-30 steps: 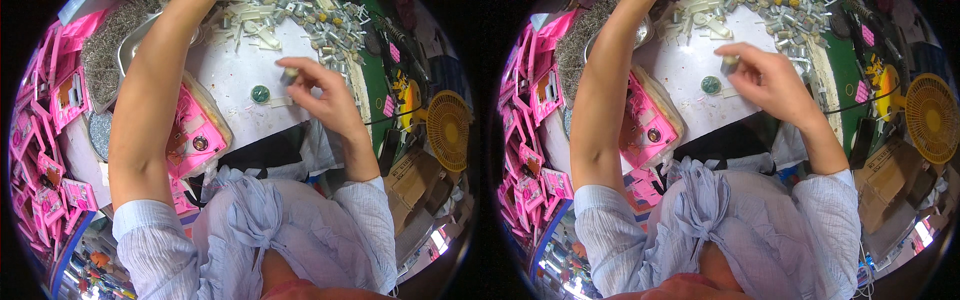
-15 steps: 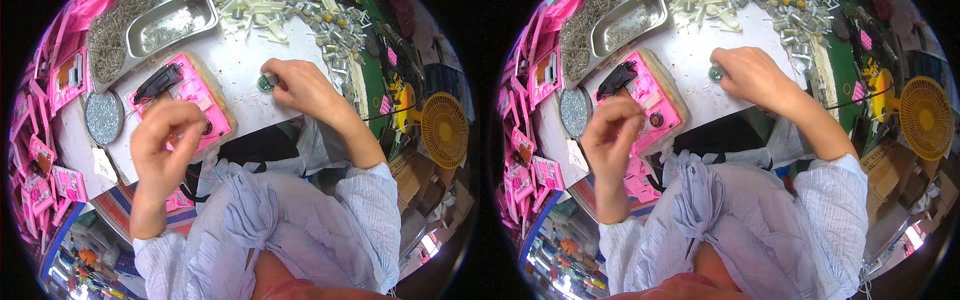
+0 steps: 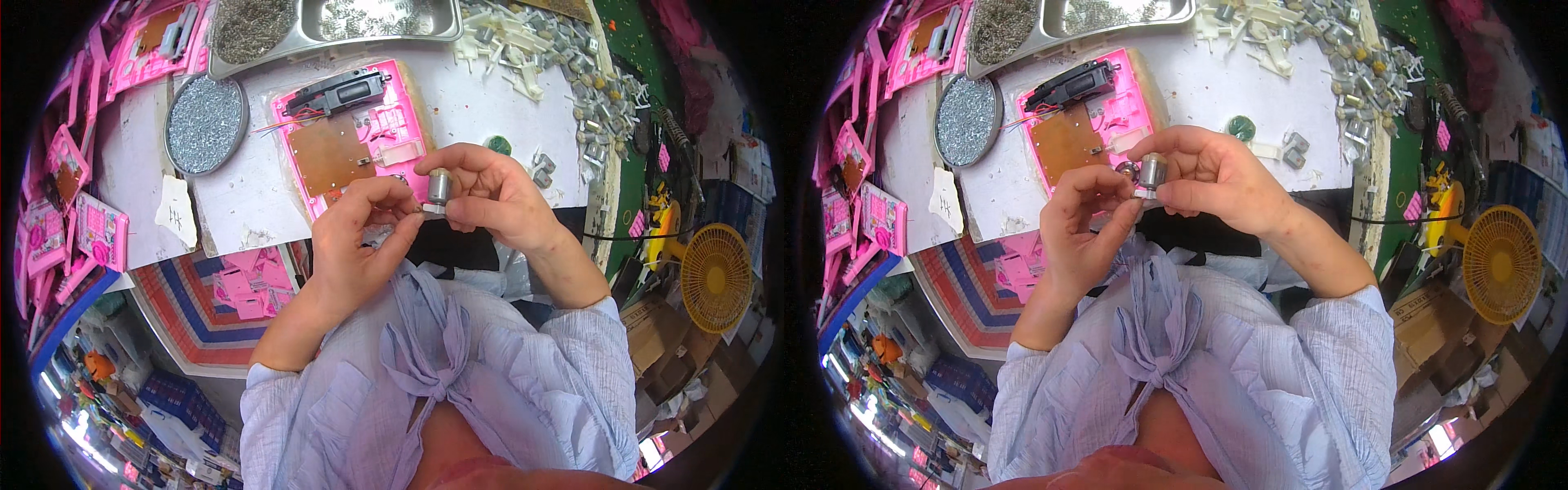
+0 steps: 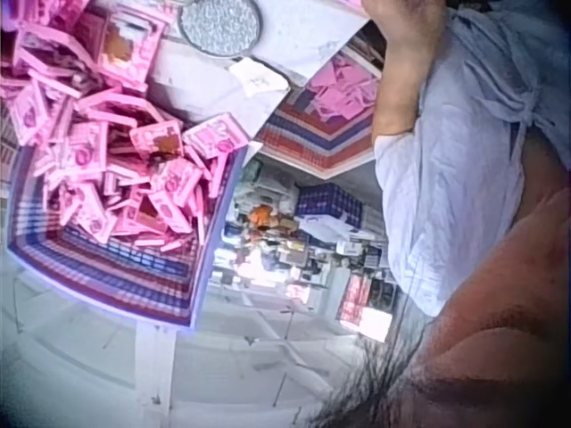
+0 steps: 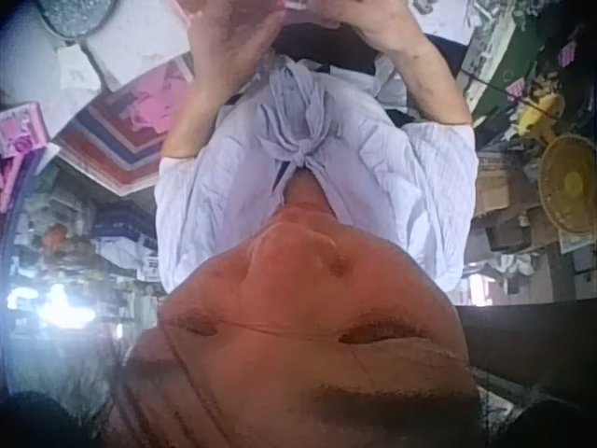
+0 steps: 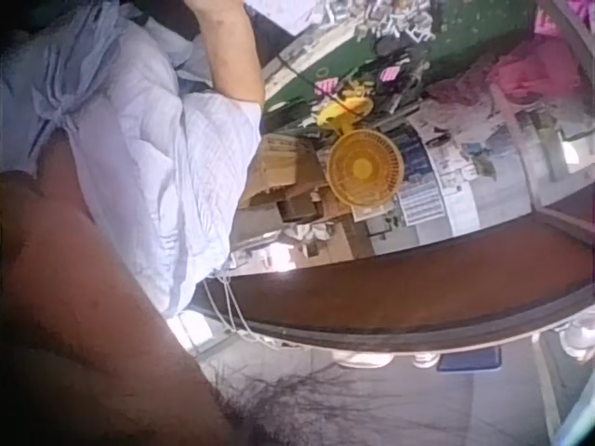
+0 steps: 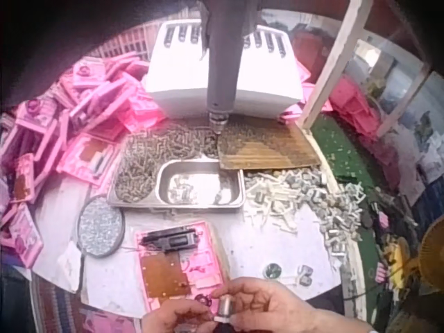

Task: Assembling internal components, wiring, and soldering for a pink plastic toy housing.

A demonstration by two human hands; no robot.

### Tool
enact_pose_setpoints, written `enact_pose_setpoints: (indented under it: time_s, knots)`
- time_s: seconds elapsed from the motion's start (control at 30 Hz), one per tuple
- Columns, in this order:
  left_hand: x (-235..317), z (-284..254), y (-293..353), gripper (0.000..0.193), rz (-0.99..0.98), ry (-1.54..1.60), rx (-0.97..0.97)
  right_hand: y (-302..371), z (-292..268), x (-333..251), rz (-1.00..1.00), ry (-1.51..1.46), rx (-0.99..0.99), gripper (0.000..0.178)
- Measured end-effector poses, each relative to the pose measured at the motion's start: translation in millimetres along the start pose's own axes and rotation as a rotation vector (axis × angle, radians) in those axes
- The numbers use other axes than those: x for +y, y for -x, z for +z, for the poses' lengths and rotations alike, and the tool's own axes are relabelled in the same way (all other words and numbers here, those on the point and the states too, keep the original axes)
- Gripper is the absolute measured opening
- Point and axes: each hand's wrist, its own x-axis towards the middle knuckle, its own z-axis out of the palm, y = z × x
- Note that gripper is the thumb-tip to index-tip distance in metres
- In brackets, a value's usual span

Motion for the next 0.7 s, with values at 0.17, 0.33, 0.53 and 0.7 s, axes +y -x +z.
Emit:
enact_pose_setpoints:
  time_s: [0.17, 0.33, 0.53, 0.7]
  knots:
    - [0, 0, 1, 0.029, -0.014, 0.009, 0.003, -6, 4, -4, 0.052, 0.085, -0.001, 0.052]
    - [-1, 3, 2, 0.029, 0.002, 0.108, 0.039, -2, 3, 5, -0.101, 0.338, 0.055, 0.056]
    - [-2, -9, -8, 0.029, 0.478, -0.370, 0.051, -1, 8, -17, -0.289, 0.878, 0.114, 0.052]
    - [0, -12, -6, 0.024, 0.427, -0.262, 0.060, -6, 12, -16, -0.557, 1.005, 0.065, 0.033]
